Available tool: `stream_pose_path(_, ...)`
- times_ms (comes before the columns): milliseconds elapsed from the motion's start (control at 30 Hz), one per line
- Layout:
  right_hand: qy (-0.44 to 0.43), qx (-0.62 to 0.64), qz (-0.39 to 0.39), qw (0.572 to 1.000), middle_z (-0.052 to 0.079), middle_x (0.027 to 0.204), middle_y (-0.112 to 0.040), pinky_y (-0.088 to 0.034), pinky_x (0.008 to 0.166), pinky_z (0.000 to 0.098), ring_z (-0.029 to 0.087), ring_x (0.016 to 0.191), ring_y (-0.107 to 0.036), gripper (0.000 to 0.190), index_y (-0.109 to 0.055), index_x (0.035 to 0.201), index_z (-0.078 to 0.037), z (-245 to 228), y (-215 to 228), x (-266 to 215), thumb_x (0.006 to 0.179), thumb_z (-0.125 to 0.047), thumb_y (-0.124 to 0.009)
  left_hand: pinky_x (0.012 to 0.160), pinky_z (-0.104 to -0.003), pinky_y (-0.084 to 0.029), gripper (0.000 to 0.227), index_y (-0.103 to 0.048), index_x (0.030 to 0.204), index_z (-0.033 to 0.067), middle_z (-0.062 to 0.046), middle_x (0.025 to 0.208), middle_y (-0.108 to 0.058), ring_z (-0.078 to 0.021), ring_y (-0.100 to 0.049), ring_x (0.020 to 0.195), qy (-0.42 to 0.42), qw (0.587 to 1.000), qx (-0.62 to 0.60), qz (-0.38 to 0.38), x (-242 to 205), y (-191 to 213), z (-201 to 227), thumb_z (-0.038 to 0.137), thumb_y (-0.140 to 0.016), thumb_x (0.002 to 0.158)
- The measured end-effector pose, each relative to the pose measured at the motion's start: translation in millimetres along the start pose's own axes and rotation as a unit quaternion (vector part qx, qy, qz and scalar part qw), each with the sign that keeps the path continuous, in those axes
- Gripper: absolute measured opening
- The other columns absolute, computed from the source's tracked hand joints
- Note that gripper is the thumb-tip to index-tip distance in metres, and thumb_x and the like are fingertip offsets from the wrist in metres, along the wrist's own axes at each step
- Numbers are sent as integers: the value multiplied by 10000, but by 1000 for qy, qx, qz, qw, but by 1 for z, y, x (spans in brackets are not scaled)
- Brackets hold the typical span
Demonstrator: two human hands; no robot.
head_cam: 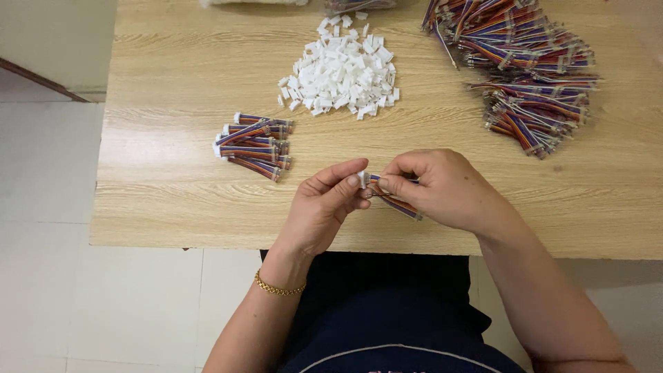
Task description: Assembling multi-colored wire bundles into white plastic connector housings
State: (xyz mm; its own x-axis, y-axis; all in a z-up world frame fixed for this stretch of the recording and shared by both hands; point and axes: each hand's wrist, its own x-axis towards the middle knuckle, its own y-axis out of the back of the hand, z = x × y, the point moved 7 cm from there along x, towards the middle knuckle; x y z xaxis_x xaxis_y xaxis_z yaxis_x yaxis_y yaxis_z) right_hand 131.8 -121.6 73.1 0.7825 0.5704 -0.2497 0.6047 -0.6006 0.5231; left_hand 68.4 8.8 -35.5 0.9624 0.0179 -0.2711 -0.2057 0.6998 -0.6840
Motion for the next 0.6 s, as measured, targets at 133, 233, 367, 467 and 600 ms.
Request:
stream_pose_path(133, 13, -41, 3, 999, 149, 711, -695, -518, 703, 375, 262, 723, -676, 123, -748, 856, -70, -1, 1, 0, 855, -160, -664, 710, -279, -637, 281, -635, 1175, -45, -173, 946, -697, -206, -711, 794, -16, 999, 38, 6, 0, -3, 4, 36, -636, 906)
stream_pose_path(233, -1, -57, 5, 998, 87, 712, -719, -525, 719, 348, 236, 735, -693, 132, -763, 842, -111, -5, 4, -3, 859, -192, -659, 733, -311, -640, 279, -641, 1170, -53, -176, 947, -701, -210, -713, 812, -42, 996, 73, 6, 0, -4, 9, 31, -641, 904)
stream_pose_path(367, 10, -62, 5, 998, 91, 754, -725, -525, 734, 359, 237, 775, -697, 135, -762, 876, -121, -8, 4, -2, 865, -197, -651, 729, -305, -642, 273, -650, 1160, -40, -170, 943, -702, -209, -713, 806, -47, 995, 86, 4, 0, -3, 9, 36, -651, 898)
stream_pose_path(467, 14, -46, 6, 999, 103, 749, -715, -525, 732, 360, 237, 772, -693, 129, -756, 873, -112, -4, 1, -2, 864, -186, -651, 735, -303, -639, 275, -641, 1163, -50, -175, 946, -703, -214, -716, 816, -38, 997, 69, 1, -2, -5, 8, 37, -645, 902)
stream_pose_path(600, 16, -36, 7, 999, 86, 720, -707, -528, 722, 343, 228, 749, -691, 116, -746, 839, -110, -3, -1, -1, 857, -186, -660, 750, -329, -639, 281, -626, 1173, -66, -209, 963, -705, -244, -724, 843, -18, 1000, 17, -12, -2, -5, 4, 24, -632, 907)
